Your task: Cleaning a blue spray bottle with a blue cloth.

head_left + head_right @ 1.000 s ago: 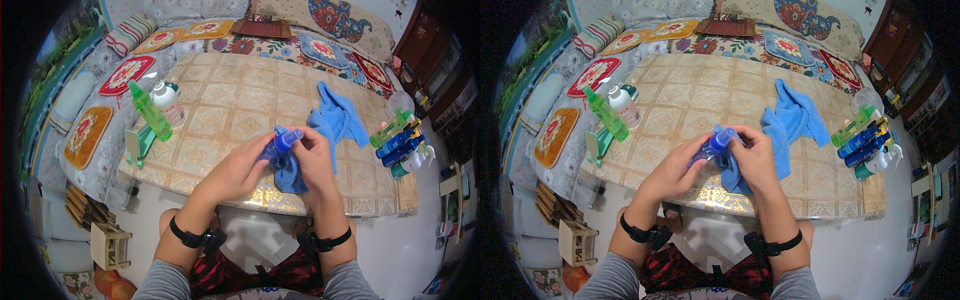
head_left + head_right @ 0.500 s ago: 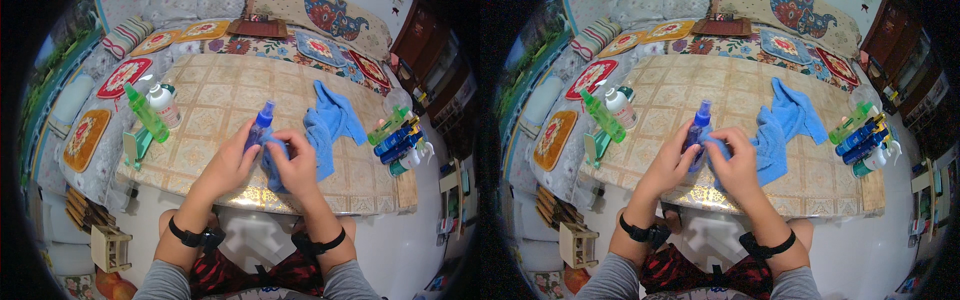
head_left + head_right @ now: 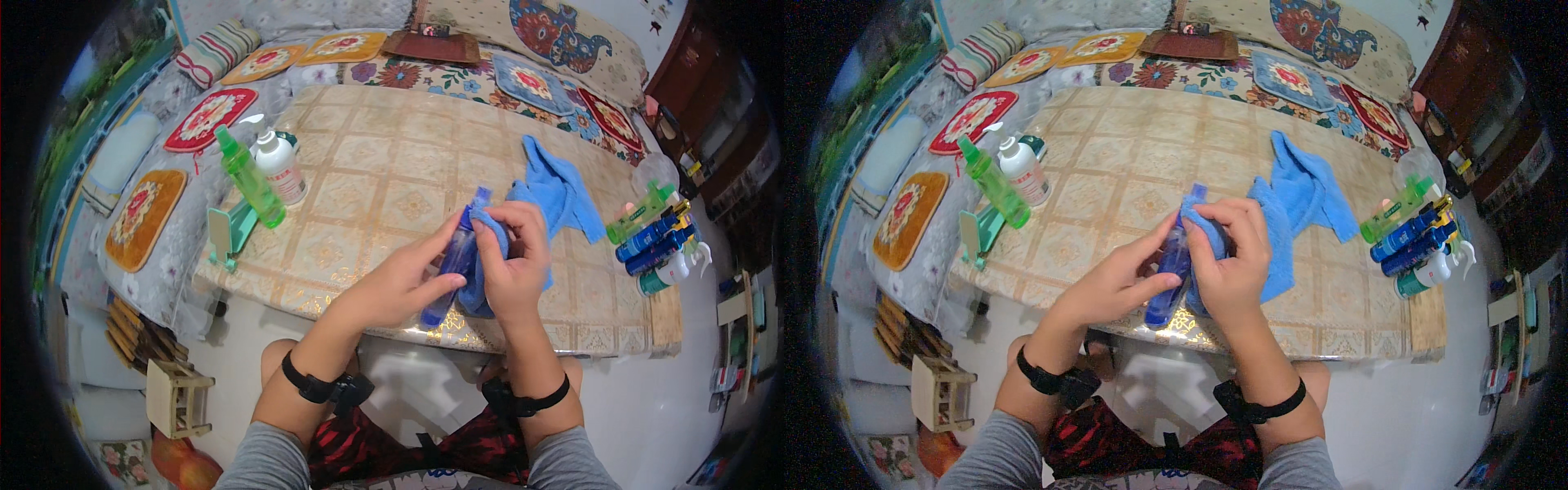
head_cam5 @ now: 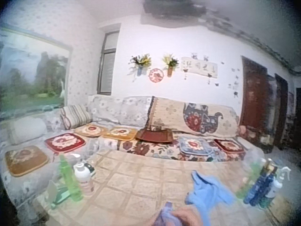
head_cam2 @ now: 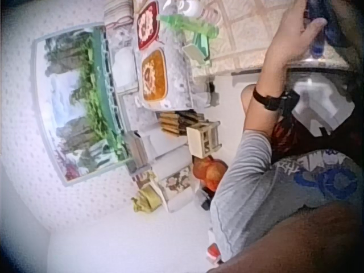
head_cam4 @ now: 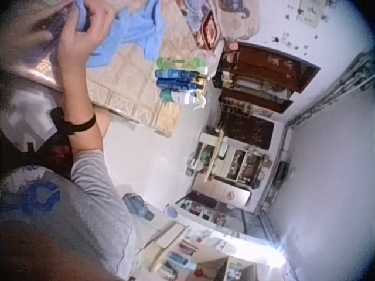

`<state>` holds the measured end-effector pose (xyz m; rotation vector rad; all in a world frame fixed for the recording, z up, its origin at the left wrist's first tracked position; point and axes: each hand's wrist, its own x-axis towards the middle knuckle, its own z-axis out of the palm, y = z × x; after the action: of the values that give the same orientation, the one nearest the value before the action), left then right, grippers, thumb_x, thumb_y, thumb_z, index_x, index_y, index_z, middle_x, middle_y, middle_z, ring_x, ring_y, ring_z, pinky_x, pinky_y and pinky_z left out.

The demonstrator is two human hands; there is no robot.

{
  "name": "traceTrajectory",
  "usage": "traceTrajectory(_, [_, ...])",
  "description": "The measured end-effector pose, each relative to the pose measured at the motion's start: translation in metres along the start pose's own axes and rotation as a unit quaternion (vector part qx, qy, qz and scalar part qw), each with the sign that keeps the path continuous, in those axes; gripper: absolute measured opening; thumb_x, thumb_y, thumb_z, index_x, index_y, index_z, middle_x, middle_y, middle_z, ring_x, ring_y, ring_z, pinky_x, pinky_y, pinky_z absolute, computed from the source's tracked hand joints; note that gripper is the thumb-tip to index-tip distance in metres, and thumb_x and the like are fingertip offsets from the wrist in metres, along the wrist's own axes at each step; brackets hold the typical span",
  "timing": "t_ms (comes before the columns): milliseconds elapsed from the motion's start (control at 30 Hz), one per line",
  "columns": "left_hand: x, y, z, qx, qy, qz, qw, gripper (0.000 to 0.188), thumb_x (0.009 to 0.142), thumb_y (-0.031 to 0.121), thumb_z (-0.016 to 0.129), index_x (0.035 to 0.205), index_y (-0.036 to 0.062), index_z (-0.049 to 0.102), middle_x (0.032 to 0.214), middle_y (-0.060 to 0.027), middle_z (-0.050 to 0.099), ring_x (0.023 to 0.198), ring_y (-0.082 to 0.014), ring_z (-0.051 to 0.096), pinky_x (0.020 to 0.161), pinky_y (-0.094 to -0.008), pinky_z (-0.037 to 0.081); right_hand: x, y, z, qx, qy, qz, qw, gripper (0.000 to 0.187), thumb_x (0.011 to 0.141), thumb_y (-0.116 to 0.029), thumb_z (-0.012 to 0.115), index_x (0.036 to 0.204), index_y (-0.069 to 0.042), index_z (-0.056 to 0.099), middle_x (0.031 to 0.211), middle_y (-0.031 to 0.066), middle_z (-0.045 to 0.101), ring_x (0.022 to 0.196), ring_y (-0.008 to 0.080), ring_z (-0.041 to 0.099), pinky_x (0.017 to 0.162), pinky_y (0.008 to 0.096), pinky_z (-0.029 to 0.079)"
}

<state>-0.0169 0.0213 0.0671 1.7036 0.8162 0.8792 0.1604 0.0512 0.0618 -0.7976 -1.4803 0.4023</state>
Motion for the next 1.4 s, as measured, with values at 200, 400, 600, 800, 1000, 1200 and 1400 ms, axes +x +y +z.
traceTrajectory(200, [0.002, -0.009, 0.003, 0.194, 0.095, 0.07, 0.974, 0.085, 0.087, 0.011, 0.072, 0.159, 0.0063, 0.026, 0.128, -0.0236, 0.055, 0.116, -0.0387, 0.058, 0.098, -0.0413, 0.049, -0.005, -0.012, 0.005, -0.068, -0.042, -0.019, 0.997, 0.019, 0.078, -0.002, 0.077, 0.096, -0.001, 0.072, 0.096, 0.0124, 0.06, 0.088, 0.0252, 0.061, 0.077, 0.0335, 0.05])
traceTrajectory(400, [0.005, -0.017, 0.007, 0.182, 0.158, 0.053, 0.969, 0.09, 0.08, 0.009, 0.075, 0.157, 0.0063, 0.03, 0.12, -0.0222, 0.054, 0.112, -0.0415, 0.057, 0.096, -0.0434, 0.049, -0.003, -0.016, 0.005, -0.07, -0.096, -0.046, 0.992, 0.021, 0.078, -0.008, 0.079, 0.097, -0.002, 0.073, 0.098, 0.0149, 0.058, 0.087, 0.0275, 0.06, 0.077, 0.0339, 0.05])
traceTrajectory(600, [0.004, -0.023, -0.008, 0.121, 0.09, 0.068, 0.986, 0.089, 0.085, 0.003, 0.07, 0.161, 0.0086, 0.023, 0.129, -0.016, 0.054, 0.114, -0.0278, 0.057, 0.098, -0.0379, 0.048, -0.003, -0.006, 0.004, -0.073, -0.094, -0.07, 0.99, 0.015, 0.084, -0.003, 0.073, 0.099, -0.001, 0.071, 0.1, 0.0169, 0.057, 0.087, 0.0289, 0.06, 0.077, 0.0364, 0.05])
traceTrajectory(800, [0.006, -0.024, -0.014, -0.074, 0.032, 0.011, 0.997, 0.086, 0.093, -0.005, 0.061, 0.164, 0.0132, 0.016, 0.131, -0.0089, 0.05, 0.109, -0.015, 0.052, 0.098, -0.0316, 0.047, -0.004, 0.006, 0.005, -0.08, -0.079, -0.063, 0.992, 0.014, 0.086, 0.0, 0.07, 0.099, 0.0, 0.067, 0.102, 0.0188, 0.058, 0.095, 0.0322, 0.06, 0.083, 0.0384, 0.05])
traceTrajectory(1000, [0.009, -0.028, -0.007, -0.062, 0.062, 0.018, 0.996, 0.091, 0.091, -0.008, 0.062, 0.164, 0.0164, 0.015, 0.133, -0.0104, 0.048, 0.11, -0.0159, 0.053, 0.097, -0.0319, 0.048, -0.005, 0.01, 0.005, -0.089, -0.061, -0.055, 0.993, 0.014, 0.085, 0.0, 0.07, 0.098, 0.001, 0.065, 0.101, 0.0186, 0.059, 0.096, 0.0325, 0.06, 0.083, 0.0386, 0.05])
traceTrajectory(1200, [0.01, -0.03, 0.0, -0.09, 0.09, 0.011, 0.992, 0.094, 0.088, -0.013, 0.058, 0.164, 0.0135, 0.01, 0.144, -0.0159, 0.047, 0.118, -0.0206, 0.056, 0.103, -0.0346, 0.046, -0.006, 0.006, 0.005, -0.08, -0.072, -0.045, 0.993, 0.015, 0.083, -0.001, 0.072, 0.096, 0.0, 0.066, 0.1, 0.0176, 0.059, 0.093, 0.031, 0.061, 0.081, 0.0378, 0.051])
traceTrajectory(1400, [0.015, -0.026, -0.001, -0.24, 0.144, 0.068, 0.958, 0.095, 0.089, -0.012, 0.059, 0.164, 0.0147, 0.007, 0.147, -0.017, 0.041, 0.136, -0.0238, 0.045, 0.112, -0.0357, 0.038, -0.009, -0.002, 0.01, -0.054, -0.09, -0.05, 0.993, 0.014, 0.082, -0.001, 0.074, 0.095, 0.0, 0.068, 0.099, 0.0167, 0.059, 0.087, 0.0297, 0.062, 0.076, 0.0362, 0.051])
